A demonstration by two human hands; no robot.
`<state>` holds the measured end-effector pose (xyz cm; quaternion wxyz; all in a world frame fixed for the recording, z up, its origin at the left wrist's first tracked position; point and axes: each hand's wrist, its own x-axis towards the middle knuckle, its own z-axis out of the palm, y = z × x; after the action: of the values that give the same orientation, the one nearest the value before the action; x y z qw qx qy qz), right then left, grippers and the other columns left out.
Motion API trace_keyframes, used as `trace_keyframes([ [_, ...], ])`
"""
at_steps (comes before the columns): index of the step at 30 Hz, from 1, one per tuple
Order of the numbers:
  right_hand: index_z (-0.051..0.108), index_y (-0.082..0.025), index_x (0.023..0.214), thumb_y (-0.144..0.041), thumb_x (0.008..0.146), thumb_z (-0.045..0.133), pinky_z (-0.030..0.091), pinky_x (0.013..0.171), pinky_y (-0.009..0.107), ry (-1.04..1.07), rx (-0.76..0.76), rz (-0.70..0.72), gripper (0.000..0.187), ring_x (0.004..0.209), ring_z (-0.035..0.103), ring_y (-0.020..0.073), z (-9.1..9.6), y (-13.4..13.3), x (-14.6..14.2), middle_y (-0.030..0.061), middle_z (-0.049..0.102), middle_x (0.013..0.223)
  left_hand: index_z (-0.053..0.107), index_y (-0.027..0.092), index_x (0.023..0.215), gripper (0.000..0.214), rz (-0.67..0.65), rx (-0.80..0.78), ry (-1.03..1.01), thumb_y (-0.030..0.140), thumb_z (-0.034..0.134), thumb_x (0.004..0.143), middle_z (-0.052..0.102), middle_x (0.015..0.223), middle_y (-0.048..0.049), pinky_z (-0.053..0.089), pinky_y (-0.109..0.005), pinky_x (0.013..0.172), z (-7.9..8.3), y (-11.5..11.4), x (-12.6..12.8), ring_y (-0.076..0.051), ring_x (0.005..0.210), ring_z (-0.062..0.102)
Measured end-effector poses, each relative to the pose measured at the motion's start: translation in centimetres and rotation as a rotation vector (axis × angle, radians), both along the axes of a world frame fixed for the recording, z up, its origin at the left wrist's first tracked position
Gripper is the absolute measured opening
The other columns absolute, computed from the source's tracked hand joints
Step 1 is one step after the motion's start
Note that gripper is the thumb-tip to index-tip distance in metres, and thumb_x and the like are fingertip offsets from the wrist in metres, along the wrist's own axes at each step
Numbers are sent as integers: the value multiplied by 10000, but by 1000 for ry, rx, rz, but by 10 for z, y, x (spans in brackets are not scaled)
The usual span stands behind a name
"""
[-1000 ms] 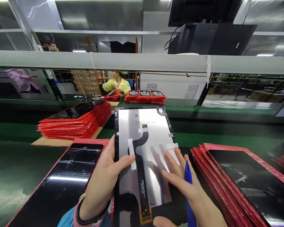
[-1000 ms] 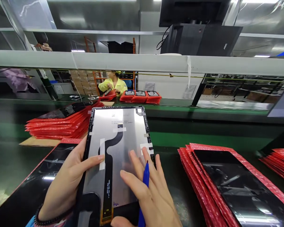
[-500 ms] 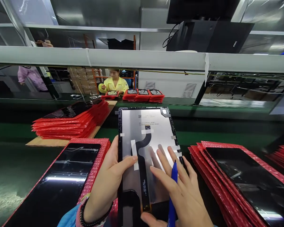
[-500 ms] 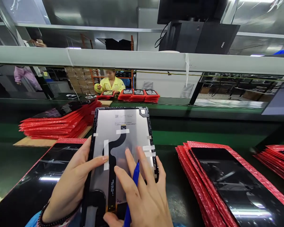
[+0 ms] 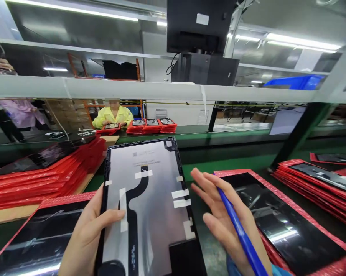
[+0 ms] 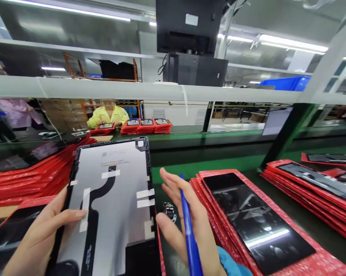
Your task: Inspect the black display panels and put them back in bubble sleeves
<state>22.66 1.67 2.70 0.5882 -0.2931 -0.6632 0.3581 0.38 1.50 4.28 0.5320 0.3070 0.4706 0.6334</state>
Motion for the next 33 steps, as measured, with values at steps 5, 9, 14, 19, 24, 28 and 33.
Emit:
trace_keyframes([
  [5, 603, -272, 1161, -248, 809, 650, 555, 828, 340, 196, -318, 330, 356, 1009, 677, 226, 9, 4, 3, 68, 718, 1092, 358, 284, 1388, 990, 40, 12, 59, 203, 784, 497, 754, 867, 34, 531, -206, 533, -5, 4, -8, -229, 750, 702],
  [9, 633, -299, 1145, -195, 807, 653, 535, 688, 209, 276, -412, 388, 354, 886, 693, 149, 7, 1, 0, 22, 736, 991, 409, 280, 1361, 978, 113, -2, 107, 211, 773, 456, 752, 896, 44, 537, -208, 556, -6, 5, -8, -252, 868, 691],
  [14, 683, -290, 1075, -144, 731, 699, 490, 648, 193, 347, -451, 324, 374, 764, 659, 115, 2, -3, -3, -4, 732, 875, 488, 270, 1292, 906, 94, 24, 89, 149, 771, 439, 751, 886, 51, 528, -188, 534, -6, 3, -7, -249, 875, 687],
  [19, 690, -260, 1063, -143, 693, 689, 482, 647, 225, 342, -485, 244, 388, 717, 629, 128, 6, -8, -5, 5, 711, 828, 520, 326, 1254, 824, 92, 62, 58, 183, 789, 488, 744, 940, 65, 554, -216, 603, -10, 1, -6, -259, 930, 671],
  [24, 685, -227, 992, -259, 735, 676, 462, 673, 247, 234, -391, 254, 259, 654, 565, 130, 8, -4, -7, -11, 625, 704, 539, 367, 1226, 841, 94, 57, 62, 259, 843, 449, 748, 889, 62, 563, -239, 575, -11, -4, -2, -272, 876, 684],
  [28, 603, -198, 793, -214, 716, 660, 312, 461, 183, 68, -325, 109, 97, 477, 316, 74, 1, 4, -10, -82, 366, 533, 503, 363, 1262, 917, 99, 70, 102, 301, 868, 423, 744, 936, 53, 576, -237, 606, -13, -9, 3, -270, 853, 691],
  [33, 496, -194, 717, -184, 709, 641, 272, 447, 182, -54, -298, -69, 146, 468, 290, 64, -6, 7, -17, -88, 394, 516, 463, 330, 1296, 980, 173, 118, 176, 314, 879, 409, 753, 828, 41, 585, -229, 571, -15, -15, 8, -248, 728, 706],
])
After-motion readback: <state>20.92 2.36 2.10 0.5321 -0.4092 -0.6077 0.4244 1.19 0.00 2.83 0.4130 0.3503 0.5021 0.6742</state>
